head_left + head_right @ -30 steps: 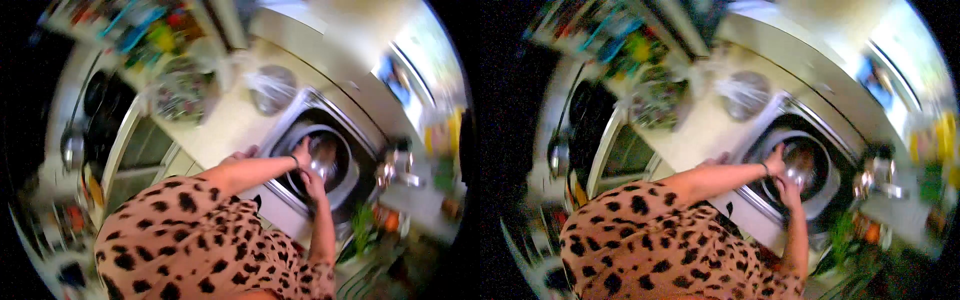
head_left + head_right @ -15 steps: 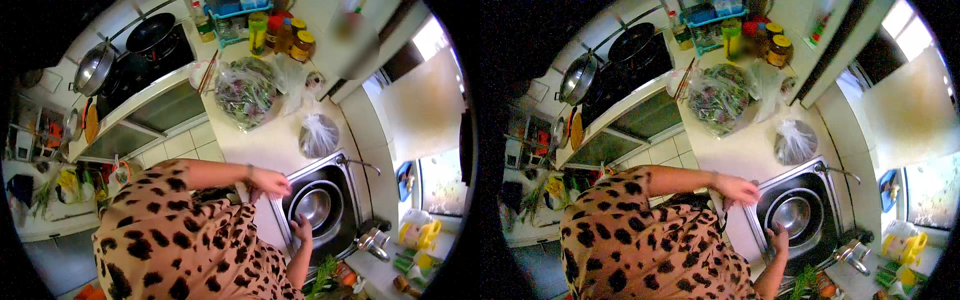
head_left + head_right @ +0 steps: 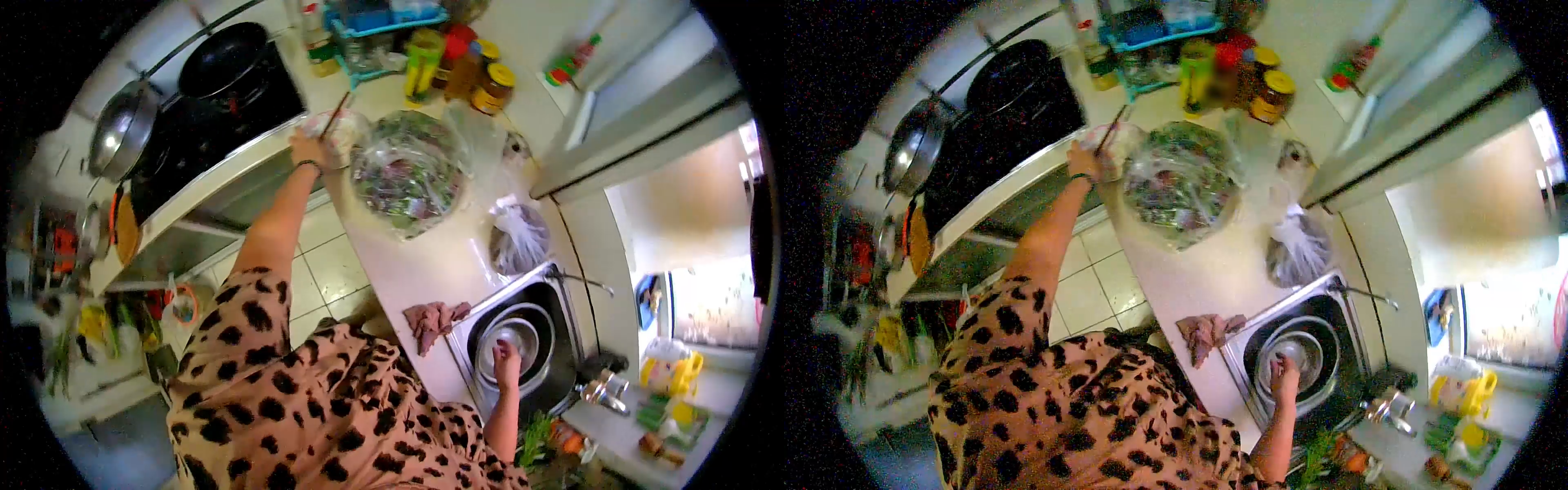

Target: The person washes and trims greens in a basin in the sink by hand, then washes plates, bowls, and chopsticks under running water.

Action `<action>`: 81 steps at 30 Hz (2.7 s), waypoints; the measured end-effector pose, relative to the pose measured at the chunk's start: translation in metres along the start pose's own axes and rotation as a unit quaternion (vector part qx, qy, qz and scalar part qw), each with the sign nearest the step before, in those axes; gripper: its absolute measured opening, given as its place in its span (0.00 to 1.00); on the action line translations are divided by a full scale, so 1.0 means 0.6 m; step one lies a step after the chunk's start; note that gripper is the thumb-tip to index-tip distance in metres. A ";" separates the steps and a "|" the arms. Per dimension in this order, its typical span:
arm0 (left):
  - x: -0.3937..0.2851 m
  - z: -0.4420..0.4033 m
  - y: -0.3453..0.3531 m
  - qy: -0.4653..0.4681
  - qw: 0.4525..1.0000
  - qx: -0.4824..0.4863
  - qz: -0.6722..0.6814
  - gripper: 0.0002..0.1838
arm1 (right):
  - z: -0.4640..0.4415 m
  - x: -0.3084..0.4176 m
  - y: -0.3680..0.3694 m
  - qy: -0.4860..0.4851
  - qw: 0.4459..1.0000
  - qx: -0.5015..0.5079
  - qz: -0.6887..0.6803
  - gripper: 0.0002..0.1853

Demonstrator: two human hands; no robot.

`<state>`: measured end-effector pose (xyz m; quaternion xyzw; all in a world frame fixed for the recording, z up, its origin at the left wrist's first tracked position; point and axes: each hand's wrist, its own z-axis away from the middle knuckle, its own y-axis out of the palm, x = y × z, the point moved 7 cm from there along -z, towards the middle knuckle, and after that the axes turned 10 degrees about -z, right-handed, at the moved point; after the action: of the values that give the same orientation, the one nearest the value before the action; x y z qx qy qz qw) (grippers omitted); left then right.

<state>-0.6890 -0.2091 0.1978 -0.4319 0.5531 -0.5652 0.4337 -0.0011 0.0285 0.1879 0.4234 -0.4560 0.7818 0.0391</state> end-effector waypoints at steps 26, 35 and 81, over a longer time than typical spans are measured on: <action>0.264 0.322 -0.088 -0.086 0.866 0.095 0.483 0.23 | 0.129 -0.243 -0.067 0.445 0.854 -0.267 0.029 0.16; 0.041 0.484 -0.233 0.055 0.848 0.205 0.485 0.24 | 0.107 -0.377 0.033 0.468 0.651 -0.326 -0.501 0.06; -0.724 0.892 0.192 0.502 0.756 0.387 0.165 0.13 | 0.458 -0.230 -0.119 0.321 0.636 -0.488 -0.504 0.15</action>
<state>-0.0607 0.0762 0.0870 0.2165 0.4885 -0.7862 0.3104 0.2910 -0.0900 0.2024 0.2288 -0.4459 0.3914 0.7718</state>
